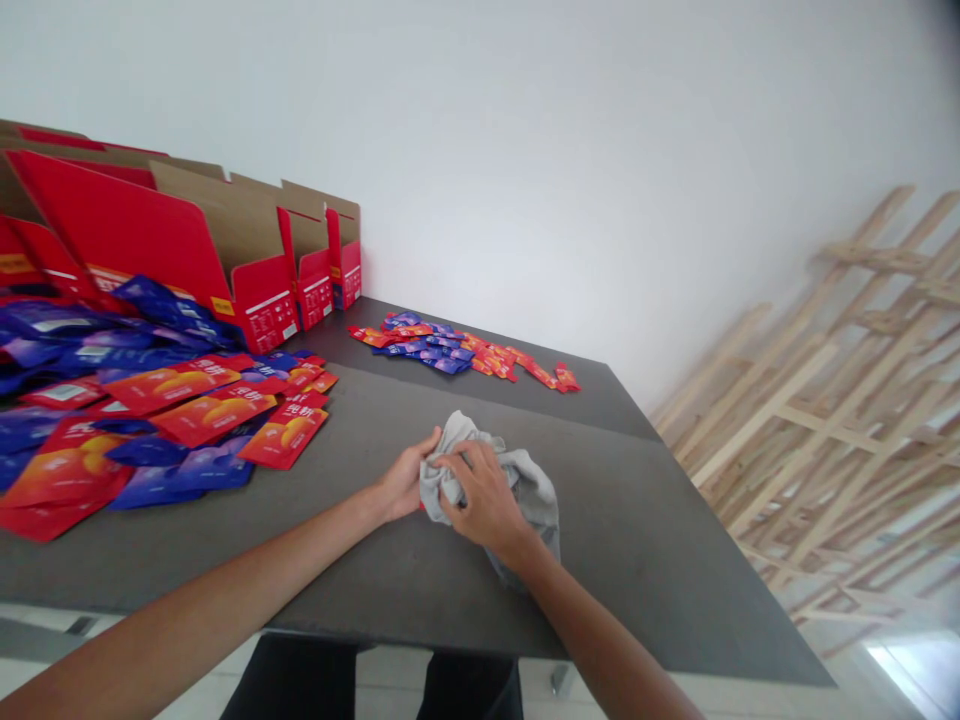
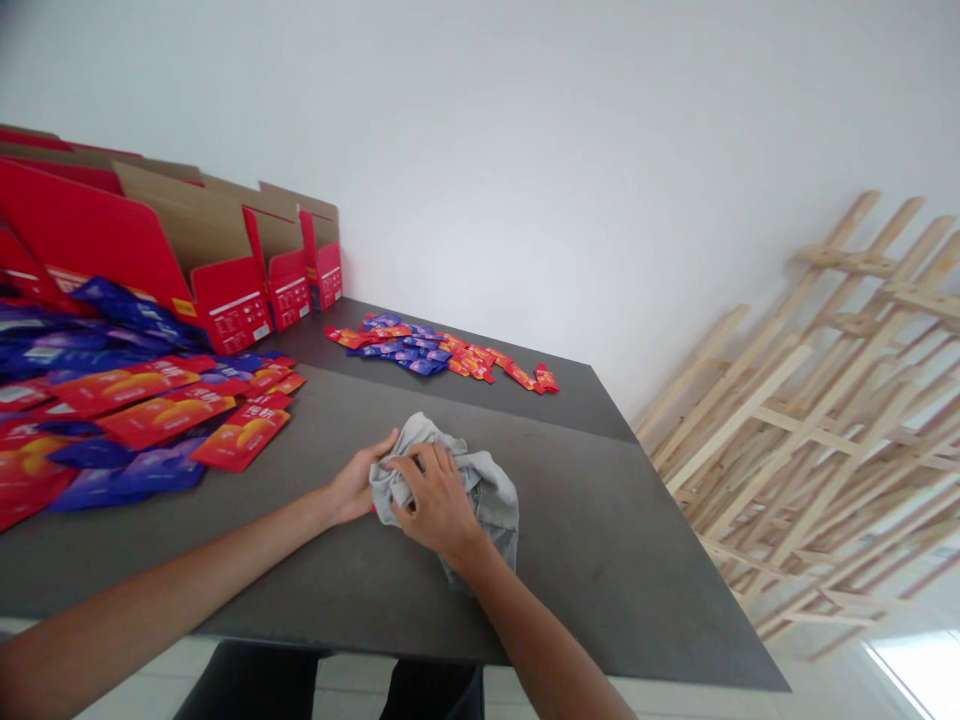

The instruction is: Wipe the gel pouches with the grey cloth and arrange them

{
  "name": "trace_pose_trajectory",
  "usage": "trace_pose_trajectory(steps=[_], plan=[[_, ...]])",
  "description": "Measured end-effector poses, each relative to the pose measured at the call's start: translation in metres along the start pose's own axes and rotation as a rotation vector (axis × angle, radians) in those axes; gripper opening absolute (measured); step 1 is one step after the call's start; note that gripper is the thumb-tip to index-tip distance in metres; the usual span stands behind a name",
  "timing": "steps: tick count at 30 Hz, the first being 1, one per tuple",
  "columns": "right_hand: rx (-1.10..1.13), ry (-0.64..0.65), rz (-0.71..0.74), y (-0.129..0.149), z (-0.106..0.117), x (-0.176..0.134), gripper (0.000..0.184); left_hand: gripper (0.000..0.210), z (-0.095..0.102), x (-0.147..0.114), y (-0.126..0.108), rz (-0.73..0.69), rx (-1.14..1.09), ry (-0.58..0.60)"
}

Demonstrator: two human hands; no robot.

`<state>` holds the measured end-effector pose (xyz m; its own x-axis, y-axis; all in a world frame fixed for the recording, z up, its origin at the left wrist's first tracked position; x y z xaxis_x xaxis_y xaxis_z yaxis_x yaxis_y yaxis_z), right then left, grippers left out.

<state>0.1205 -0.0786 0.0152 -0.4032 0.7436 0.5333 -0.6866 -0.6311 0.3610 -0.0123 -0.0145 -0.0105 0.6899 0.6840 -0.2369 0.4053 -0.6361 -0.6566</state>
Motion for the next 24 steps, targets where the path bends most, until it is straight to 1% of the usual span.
trace_pose_trajectory(steps=[2,3,5,7,9,12,14,15,17,21,23,24], plan=[[-0.032,0.134,0.084,0.001,0.000,0.000,0.039,0.045,0.002,-0.001,-0.003,0.006,0.009,-0.010],[-0.051,0.180,0.119,0.001,-0.001,0.000,0.041,0.045,0.002,-0.002,-0.003,0.012,0.016,-0.010],[-0.093,0.198,0.140,0.000,0.000,0.000,0.043,0.044,0.001,-0.003,-0.004,0.027,0.032,0.012],[-0.123,0.131,0.095,-0.004,0.002,0.001,0.043,0.041,-0.003,-0.005,-0.003,0.035,0.036,0.050],[-0.132,0.027,0.014,-0.009,0.007,0.001,0.044,0.037,-0.009,-0.007,-0.001,0.037,0.019,0.082],[-0.107,-0.100,-0.094,-0.016,0.013,0.000,0.044,0.035,-0.015,-0.008,0.003,0.028,-0.002,0.096],[-0.089,-0.129,-0.119,-0.018,0.015,0.000,0.042,0.032,-0.016,-0.008,0.005,0.005,-0.008,0.088],[-0.087,-0.119,-0.114,-0.017,0.015,0.000,0.039,0.031,-0.015,-0.007,0.006,-0.012,-0.016,0.079],[-0.088,-0.037,-0.069,-0.014,0.013,0.000,0.036,0.030,-0.011,-0.005,0.005,-0.038,-0.030,0.057],[-0.093,0.248,0.091,-0.003,0.007,0.001,0.038,0.038,0.000,-0.003,0.002,-0.036,0.004,0.026],[-0.095,0.308,0.126,-0.002,0.006,0.001,0.039,0.042,0.001,-0.003,0.000,-0.018,0.024,0.034],[-0.094,0.300,0.119,-0.002,0.006,0.001,0.039,0.042,0.001,-0.003,0.000,-0.013,0.027,0.040]])
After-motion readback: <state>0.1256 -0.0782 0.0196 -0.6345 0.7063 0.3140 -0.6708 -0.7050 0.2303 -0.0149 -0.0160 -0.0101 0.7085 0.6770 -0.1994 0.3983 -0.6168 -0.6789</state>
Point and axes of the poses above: each hand's wrist, its own x-axis towards the middle knuckle, its own z-axis out of the back of the hand, y = z × x, the point moved 1 cm from there along x, towards the middle knuckle, and after that the axes turned 9 degrees about x, right-handed, at the moved point
